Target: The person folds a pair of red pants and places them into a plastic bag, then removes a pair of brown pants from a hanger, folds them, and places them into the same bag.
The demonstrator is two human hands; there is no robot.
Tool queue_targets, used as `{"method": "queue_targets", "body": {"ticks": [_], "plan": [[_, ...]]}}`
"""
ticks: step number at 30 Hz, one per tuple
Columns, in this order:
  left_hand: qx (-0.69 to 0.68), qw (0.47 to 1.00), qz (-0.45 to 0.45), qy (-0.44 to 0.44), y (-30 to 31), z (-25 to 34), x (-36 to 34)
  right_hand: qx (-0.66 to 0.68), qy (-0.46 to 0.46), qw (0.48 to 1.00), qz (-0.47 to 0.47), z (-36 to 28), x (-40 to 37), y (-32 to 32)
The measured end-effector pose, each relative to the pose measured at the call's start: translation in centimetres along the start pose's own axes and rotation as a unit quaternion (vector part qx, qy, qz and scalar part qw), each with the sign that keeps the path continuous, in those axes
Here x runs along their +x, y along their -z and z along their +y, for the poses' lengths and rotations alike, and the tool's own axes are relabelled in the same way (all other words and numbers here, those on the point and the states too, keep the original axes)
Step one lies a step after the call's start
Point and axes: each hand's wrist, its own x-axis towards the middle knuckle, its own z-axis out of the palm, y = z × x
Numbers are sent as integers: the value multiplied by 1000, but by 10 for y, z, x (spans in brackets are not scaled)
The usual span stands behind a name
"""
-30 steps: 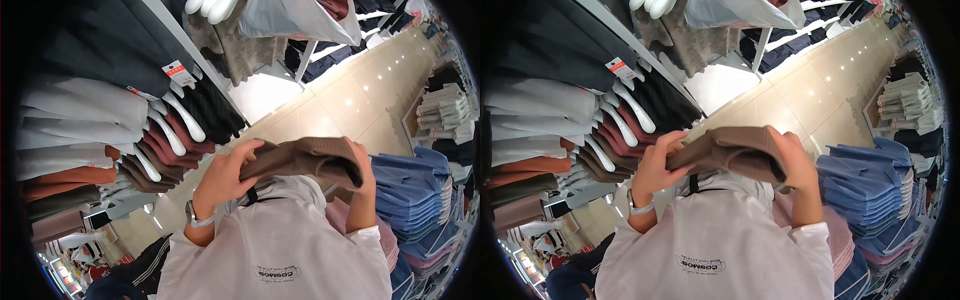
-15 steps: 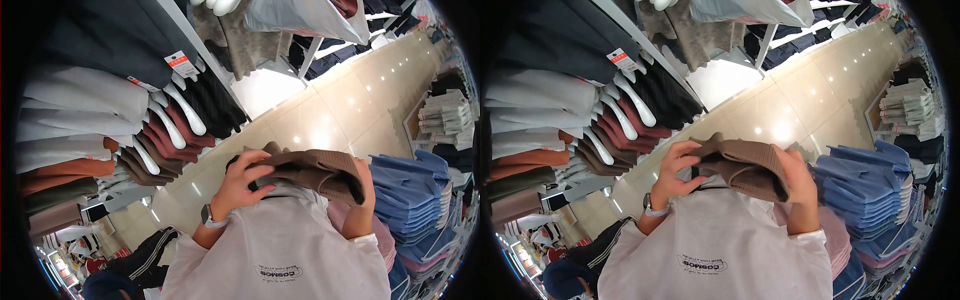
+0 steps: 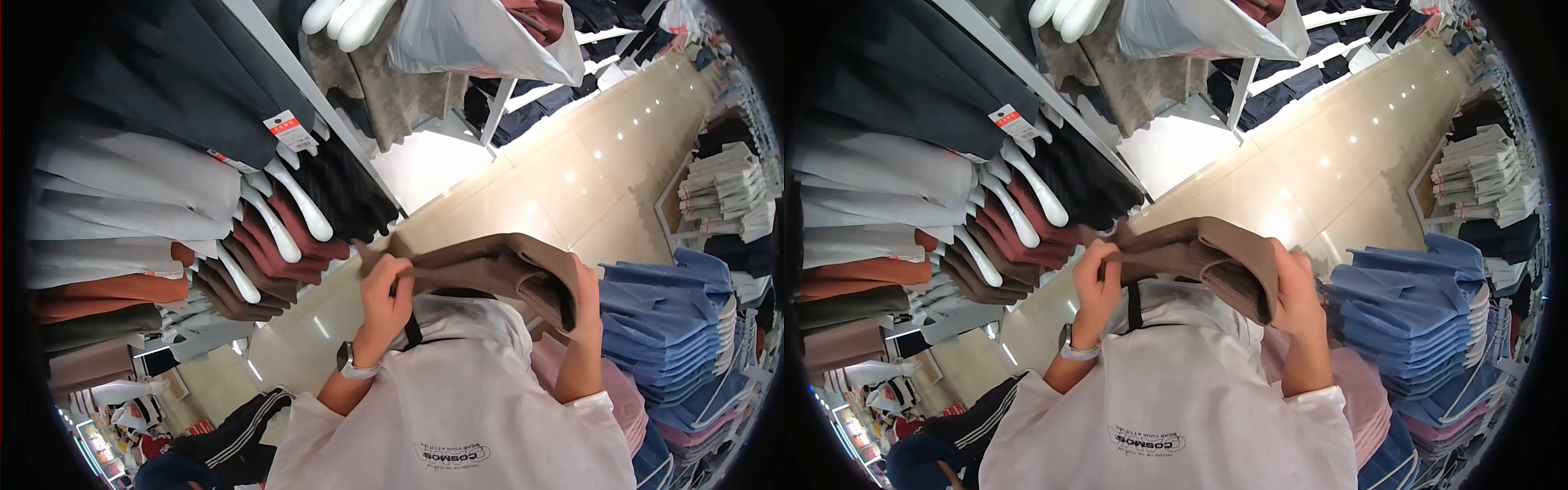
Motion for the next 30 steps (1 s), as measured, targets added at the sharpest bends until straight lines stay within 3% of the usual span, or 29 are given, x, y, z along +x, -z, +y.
{"method": "queue_targets", "body": {"ticks": [3,5,6,7,8,9,12,14,15,16,18,20,24,25,27,30], "plan": [[-46,994,-33,-89,16,14,4,0,14,1000,-6,-9,-2,14],[-73,983,-135,-97,34,39,9,-109,-7,991,-76,-15,-32,22],[-87,974,-186,-100,44,48,10,-13,68,972,-226,-7,-24,25],[-102,949,-271,-121,53,53,11,99,104,912,-385,1,-16,28],[-118,917,-354,-140,62,57,10,348,208,696,-592,19,7,31],[-136,877,-433,-157,67,60,6,441,209,654,-579,12,11,11],[-117,873,-444,-162,67,70,-3,607,163,466,-622,47,5,-42],[-116,887,-427,-134,70,72,-5,507,44,625,-592,35,-14,-58],[-115,893,-418,-117,72,73,-8,455,-8,729,-512,1,-12,-64],[-124,903,-399,-98,74,72,-12,464,2,754,-465,-21,-6,-66],[-143,919,-363,-61,76,68,-20,378,75,772,-505,-30,-8,-65],[-84,914,-397,-6,85,68,-20,334,121,780,-515,-30,-18,-65],[8,900,-435,5,104,41,-30,309,187,736,-572,-30,-14,-68],[49,902,-422,68,109,40,-32,328,152,739,-568,-32,-13,-67],[67,917,-377,110,123,33,-39,363,82,740,-560,-35,-11,-66],[98,927,-334,141,143,24,-40,184,49,815,-548,-26,-16,-79]]}}
